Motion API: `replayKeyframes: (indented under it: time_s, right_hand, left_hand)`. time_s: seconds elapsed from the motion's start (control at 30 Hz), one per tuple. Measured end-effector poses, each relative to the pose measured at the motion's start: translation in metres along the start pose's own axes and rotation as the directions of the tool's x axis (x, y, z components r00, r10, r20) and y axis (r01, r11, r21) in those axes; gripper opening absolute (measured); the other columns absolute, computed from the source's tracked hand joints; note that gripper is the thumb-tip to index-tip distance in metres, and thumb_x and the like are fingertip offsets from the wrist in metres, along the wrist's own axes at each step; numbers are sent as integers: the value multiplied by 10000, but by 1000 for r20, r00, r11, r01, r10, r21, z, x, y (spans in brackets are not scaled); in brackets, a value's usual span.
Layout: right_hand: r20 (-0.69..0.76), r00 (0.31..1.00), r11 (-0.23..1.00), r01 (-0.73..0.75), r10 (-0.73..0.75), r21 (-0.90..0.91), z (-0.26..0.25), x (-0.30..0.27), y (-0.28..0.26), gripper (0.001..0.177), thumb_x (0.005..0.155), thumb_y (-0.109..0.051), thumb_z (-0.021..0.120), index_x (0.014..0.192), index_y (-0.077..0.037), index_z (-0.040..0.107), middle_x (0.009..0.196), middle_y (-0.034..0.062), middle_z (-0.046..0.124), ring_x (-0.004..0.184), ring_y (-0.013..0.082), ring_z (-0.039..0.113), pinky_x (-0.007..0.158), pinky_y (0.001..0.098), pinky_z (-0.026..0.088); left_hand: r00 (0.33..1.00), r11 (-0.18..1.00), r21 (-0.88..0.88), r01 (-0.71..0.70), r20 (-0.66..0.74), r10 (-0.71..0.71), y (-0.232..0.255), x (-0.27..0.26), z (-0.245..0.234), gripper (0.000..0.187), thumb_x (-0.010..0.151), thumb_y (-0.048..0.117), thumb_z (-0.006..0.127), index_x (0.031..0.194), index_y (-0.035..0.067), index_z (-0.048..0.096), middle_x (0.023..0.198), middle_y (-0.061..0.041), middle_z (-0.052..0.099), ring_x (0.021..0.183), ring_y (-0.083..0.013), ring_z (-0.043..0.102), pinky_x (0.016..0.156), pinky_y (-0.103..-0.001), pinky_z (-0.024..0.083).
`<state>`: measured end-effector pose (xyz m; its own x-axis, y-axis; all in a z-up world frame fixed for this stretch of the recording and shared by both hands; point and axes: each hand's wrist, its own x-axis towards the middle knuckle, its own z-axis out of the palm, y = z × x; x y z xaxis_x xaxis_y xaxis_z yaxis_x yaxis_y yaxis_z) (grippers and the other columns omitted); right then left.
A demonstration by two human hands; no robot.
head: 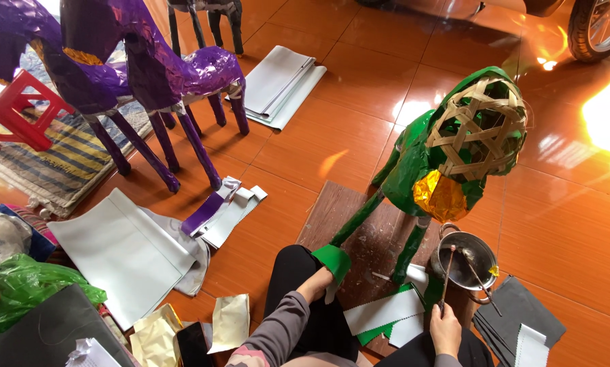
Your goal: Decorating a bamboo horse sculpture by wrapping it with green paper strips and glue
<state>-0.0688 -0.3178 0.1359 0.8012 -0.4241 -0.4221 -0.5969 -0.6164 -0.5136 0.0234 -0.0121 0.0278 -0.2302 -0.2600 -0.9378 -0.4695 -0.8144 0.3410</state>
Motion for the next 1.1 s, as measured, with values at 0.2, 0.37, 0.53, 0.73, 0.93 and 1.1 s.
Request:
replayKeyframes:
  time_s: [0.2,0.37,0.53,0.73,0.93,1.1]
  right_hand:
    - [7,1000,1000,-10,11,-30,3,4,1,468,987,-368,420,1341,-111,588,1237,195,669,1161,405,581,941,481,446]
    - [-3,1000,1000,8,-8,-11,1,2,-1,439,982,-350,434,1293,-101,618,1198,210,674,1116,423,591,907,491,448]
    - [-24,998,998,57,-56,22,2,-3,1,451,981,-341,442,1324,-91,595,1213,216,657,1128,428,577,913,497,443]
    - [-35,997,997,71,-70,43,5,-3,4,459,988,-338,442,1339,-75,577,1228,210,647,1142,409,569,917,491,441]
    - [-27,998,997,62,-61,43,1,-7,-1,453,994,-339,432,1340,-84,575,1222,205,653,1136,407,575,910,492,446]
    - [-29,999,999,40,-40,27,3,-2,0,437,994,-336,429,1314,-90,595,1201,211,668,1122,414,585,907,492,447]
  left_hand:
    - [465,87,-491,-867,-859,-216,-6,29,50,922,700,-47,525,1538,254,287,1543,76,337,1315,-167,399,1050,-308,252]
    - [488,235,-502,-832,-865,-119,-11,36,44,1229,509,-43,721,1564,145,120,1537,21,320,1346,-226,363,1082,-239,238]
    - [809,427,-752,-503,-583,-75,-12,35,24,828,710,7,607,1464,-12,263,1535,-36,316,1307,-263,358,1049,-237,259]
    - [510,97,-537,-838,-834,-213,-14,45,49,1044,616,-169,500,1535,279,287,1537,16,359,1312,-201,408,948,-334,351]
    - [639,162,-675,-720,-736,-223,-13,39,40,883,735,-94,564,1527,194,300,1497,8,302,1268,-222,382,938,-284,291]
    - [555,100,-580,-808,-808,-199,-15,41,45,998,666,-122,511,1546,274,256,1512,-9,394,1289,-213,440,913,-335,360]
